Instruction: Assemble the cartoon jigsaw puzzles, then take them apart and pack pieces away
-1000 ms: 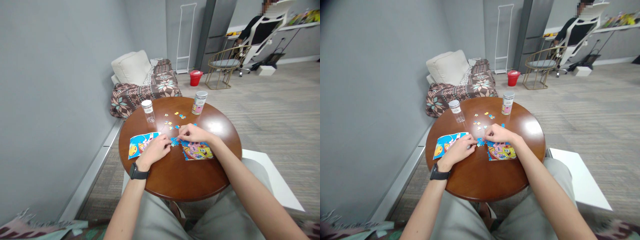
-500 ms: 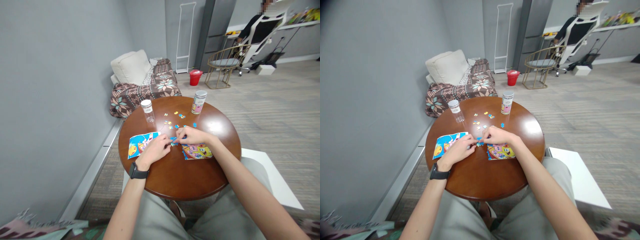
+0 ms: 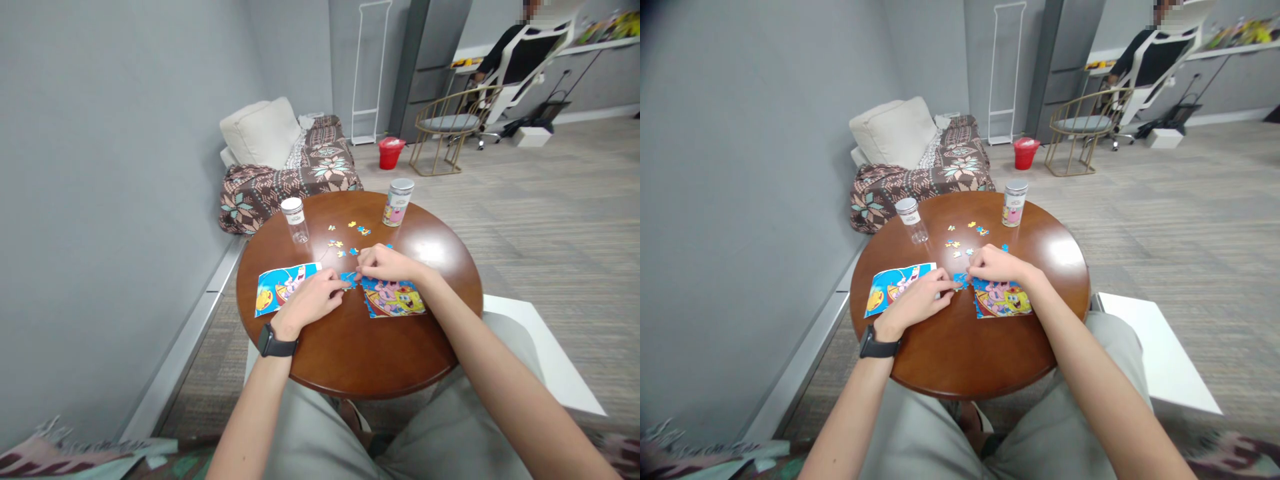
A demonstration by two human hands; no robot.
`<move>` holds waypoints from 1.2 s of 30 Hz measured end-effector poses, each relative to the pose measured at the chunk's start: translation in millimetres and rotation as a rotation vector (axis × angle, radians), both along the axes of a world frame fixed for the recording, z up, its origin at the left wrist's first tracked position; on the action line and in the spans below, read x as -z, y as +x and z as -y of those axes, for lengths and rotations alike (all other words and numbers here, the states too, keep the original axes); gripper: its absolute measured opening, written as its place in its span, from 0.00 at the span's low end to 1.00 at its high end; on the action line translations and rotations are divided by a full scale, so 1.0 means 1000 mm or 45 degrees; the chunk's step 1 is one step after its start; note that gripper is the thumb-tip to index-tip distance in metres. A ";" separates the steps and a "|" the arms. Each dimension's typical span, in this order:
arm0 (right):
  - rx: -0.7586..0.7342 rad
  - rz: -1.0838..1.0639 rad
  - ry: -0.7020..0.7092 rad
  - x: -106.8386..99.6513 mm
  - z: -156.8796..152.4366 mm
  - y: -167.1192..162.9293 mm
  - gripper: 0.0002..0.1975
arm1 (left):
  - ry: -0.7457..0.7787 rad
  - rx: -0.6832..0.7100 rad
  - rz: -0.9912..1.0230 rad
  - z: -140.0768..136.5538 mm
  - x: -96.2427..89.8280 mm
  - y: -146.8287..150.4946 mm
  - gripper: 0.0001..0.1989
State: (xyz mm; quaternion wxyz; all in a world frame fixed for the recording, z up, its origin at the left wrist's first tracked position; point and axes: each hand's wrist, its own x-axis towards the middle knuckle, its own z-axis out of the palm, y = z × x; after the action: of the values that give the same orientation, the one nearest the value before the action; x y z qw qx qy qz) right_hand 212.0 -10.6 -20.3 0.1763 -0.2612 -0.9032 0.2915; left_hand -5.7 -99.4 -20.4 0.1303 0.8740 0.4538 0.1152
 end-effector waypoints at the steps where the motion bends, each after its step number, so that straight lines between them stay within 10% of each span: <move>1: -0.029 0.006 -0.022 0.000 0.000 0.000 0.20 | -0.006 0.000 0.000 0.000 0.000 0.000 0.15; 8: -0.008 0.038 -0.041 0.001 0.000 -0.003 0.21 | -0.035 0.001 0.002 0.000 -0.002 0.001 0.14; 25: 1.068 0.034 0.034 0.007 -0.019 0.019 0.19 | -0.017 -0.069 -0.019 0.001 -0.001 0.002 0.16; 36: 1.068 0.192 0.007 0.011 -0.020 0.022 0.09 | -0.017 -0.065 -0.029 0.000 0.001 0.001 0.14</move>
State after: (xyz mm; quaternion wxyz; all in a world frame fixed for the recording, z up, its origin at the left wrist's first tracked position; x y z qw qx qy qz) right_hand 233.7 9.7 -30.8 0.2136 -0.6262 -0.7298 0.1723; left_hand -4.4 -99.9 -21.2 0.1281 0.8623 0.4783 0.1055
